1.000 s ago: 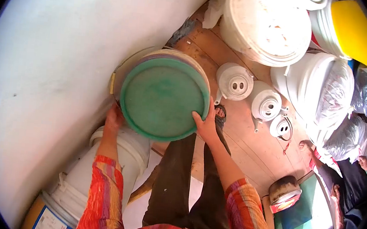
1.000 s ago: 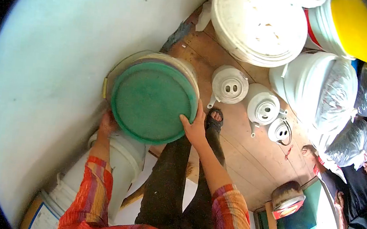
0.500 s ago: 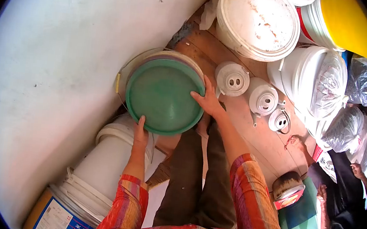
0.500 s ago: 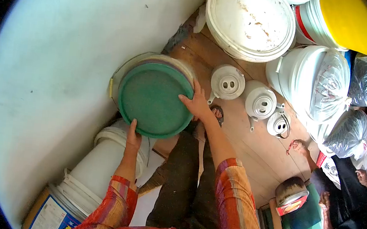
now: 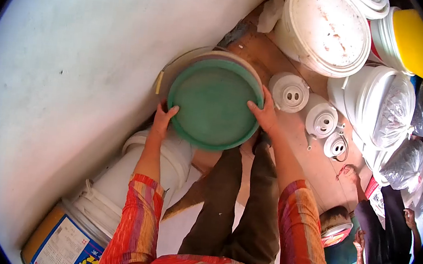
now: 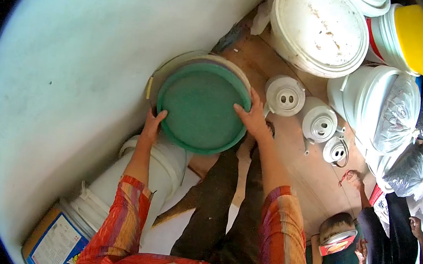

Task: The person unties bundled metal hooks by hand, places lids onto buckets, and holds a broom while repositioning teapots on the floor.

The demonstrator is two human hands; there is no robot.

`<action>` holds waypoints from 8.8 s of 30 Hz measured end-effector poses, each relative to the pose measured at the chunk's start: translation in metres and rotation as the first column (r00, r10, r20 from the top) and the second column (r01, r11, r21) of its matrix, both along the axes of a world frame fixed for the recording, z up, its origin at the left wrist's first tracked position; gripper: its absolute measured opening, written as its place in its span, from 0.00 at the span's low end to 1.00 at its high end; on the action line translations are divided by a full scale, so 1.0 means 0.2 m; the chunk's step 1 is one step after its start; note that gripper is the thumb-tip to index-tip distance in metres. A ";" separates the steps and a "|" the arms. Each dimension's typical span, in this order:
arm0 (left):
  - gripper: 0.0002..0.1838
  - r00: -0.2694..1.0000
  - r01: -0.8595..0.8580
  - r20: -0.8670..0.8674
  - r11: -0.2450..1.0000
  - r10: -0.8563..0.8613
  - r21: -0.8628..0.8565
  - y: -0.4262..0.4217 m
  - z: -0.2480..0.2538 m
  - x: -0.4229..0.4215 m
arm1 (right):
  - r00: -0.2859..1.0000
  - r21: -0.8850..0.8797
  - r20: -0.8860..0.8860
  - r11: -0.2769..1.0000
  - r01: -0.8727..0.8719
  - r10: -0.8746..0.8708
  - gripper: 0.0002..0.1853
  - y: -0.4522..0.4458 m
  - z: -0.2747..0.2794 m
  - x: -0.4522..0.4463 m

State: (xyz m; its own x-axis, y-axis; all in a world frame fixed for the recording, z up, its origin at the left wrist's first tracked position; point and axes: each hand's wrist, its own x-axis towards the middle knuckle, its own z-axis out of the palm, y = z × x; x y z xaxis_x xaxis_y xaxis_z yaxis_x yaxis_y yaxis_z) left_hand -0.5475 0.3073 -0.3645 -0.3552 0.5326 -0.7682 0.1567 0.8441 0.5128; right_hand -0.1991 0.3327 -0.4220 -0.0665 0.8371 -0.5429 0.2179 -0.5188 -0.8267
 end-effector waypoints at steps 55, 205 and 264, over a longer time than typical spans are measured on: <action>0.20 0.028 0.900 -0.153 0.092 -0.988 -0.427 0.83 0.08 0.76 | 0.907 -0.061 0.187 0.926 -0.372 0.376 0.47 0.14 0.10 -0.29; 0.15 -0.290 0.894 -0.578 -0.431 -0.763 0.120 1.13 0.26 2.19 | 0.467 -0.696 -0.053 0.369 0.616 -0.882 0.17 -0.74 0.47 0.75; 0.18 0.467 0.860 -0.034 0.446 -0.883 0.248 0.69 0.83 1.88 | 0.423 -0.494 -0.116 0.421 0.761 -0.899 0.18 -1.00 1.07 0.74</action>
State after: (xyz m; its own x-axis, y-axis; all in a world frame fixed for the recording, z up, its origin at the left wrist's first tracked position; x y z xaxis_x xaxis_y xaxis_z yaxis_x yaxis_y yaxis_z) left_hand -0.1710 0.4460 -0.1975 0.4487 0.6625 -0.5998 0.6949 0.1634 0.7003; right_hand -0.0516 0.1329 -0.2075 0.3411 0.3467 -0.8738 -0.7100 -0.5142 -0.4812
